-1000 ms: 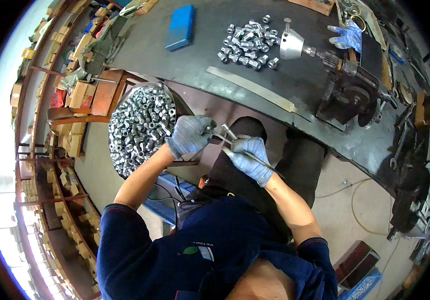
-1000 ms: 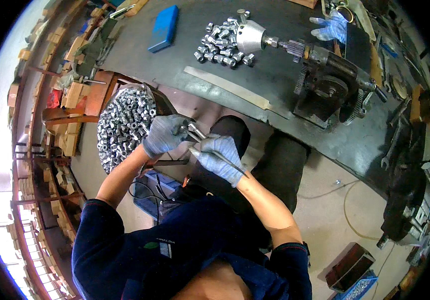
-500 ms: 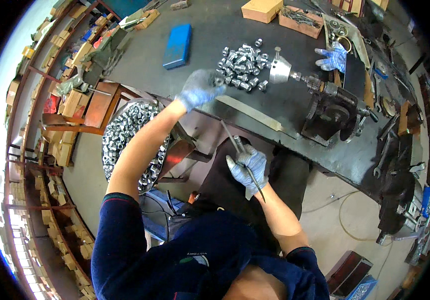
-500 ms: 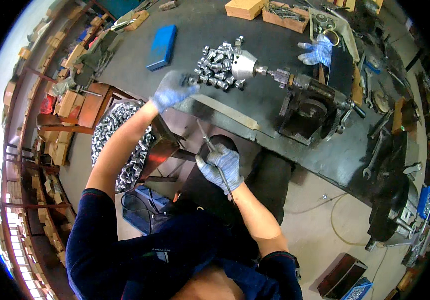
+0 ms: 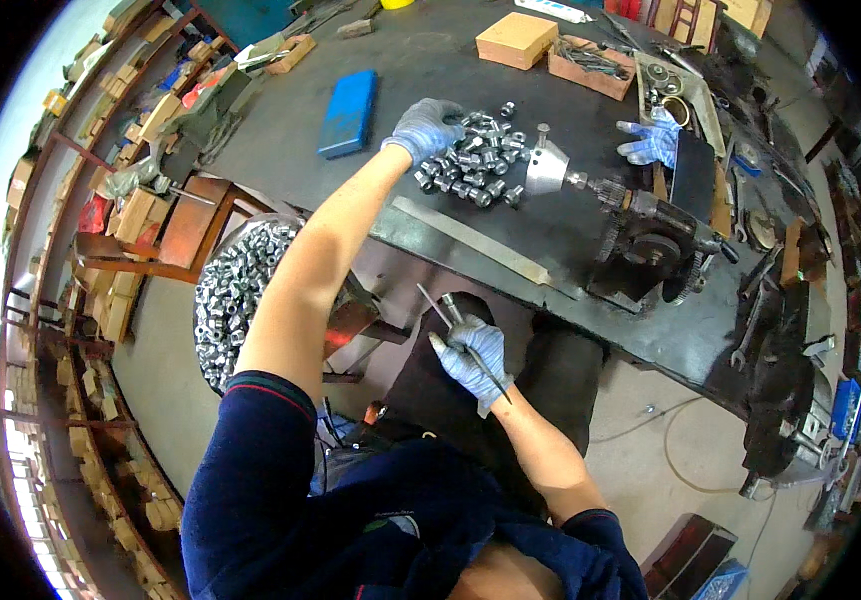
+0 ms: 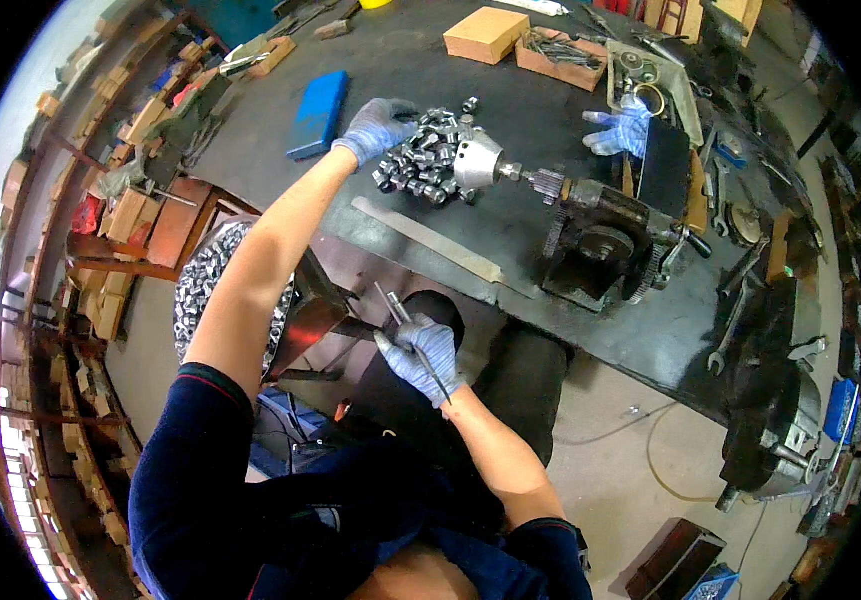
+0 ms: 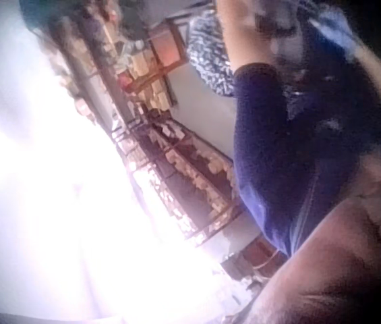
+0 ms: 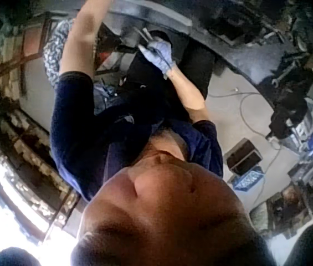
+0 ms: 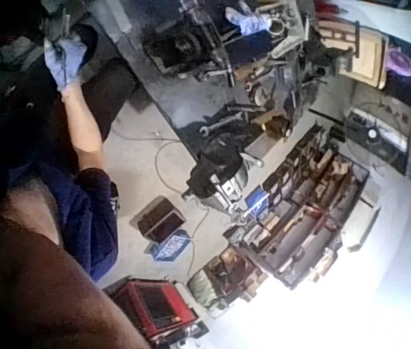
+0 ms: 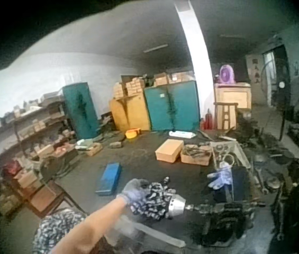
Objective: The person picks up metal components from a bin and inserts a handheld gauge into them before placing them in a pile on a workbench; the person then walks over to a large industrial fan and rotates it.
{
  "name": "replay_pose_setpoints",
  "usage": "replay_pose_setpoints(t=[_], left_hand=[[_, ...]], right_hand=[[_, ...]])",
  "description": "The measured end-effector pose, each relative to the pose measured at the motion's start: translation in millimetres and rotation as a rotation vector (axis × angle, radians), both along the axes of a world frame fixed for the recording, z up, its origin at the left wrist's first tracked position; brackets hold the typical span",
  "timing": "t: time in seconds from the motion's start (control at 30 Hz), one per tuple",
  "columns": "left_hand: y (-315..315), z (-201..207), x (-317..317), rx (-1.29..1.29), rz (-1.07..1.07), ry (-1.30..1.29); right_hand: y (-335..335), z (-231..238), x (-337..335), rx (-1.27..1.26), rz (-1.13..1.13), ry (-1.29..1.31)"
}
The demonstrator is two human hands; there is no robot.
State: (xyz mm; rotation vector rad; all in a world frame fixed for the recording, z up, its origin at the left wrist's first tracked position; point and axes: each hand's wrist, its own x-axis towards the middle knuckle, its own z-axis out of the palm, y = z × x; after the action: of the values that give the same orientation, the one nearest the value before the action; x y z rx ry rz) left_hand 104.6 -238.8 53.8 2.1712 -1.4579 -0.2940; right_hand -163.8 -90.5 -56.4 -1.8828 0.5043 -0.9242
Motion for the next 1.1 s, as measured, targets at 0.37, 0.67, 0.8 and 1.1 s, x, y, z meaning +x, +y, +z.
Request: replay_pose_setpoints(t=[0.37,0.67,0.8,1.1], left_hand=[[224,48,65,0.423,-0.066,-0.321],[323,-22,105,0.709,0.263,-0.519],[307,-12,90,0.84,0.382,-0.388],[325,-29,100,0.553,0.255,-0.467]], right_hand=[[4,0,0,0.023,-0.035,-0.074],[6,-7,-3,0.023,0.042,0.064],[5,-15,3,0.027,-0.013,-0.031],[10,-4,1,0.088,0.067,0.036]])
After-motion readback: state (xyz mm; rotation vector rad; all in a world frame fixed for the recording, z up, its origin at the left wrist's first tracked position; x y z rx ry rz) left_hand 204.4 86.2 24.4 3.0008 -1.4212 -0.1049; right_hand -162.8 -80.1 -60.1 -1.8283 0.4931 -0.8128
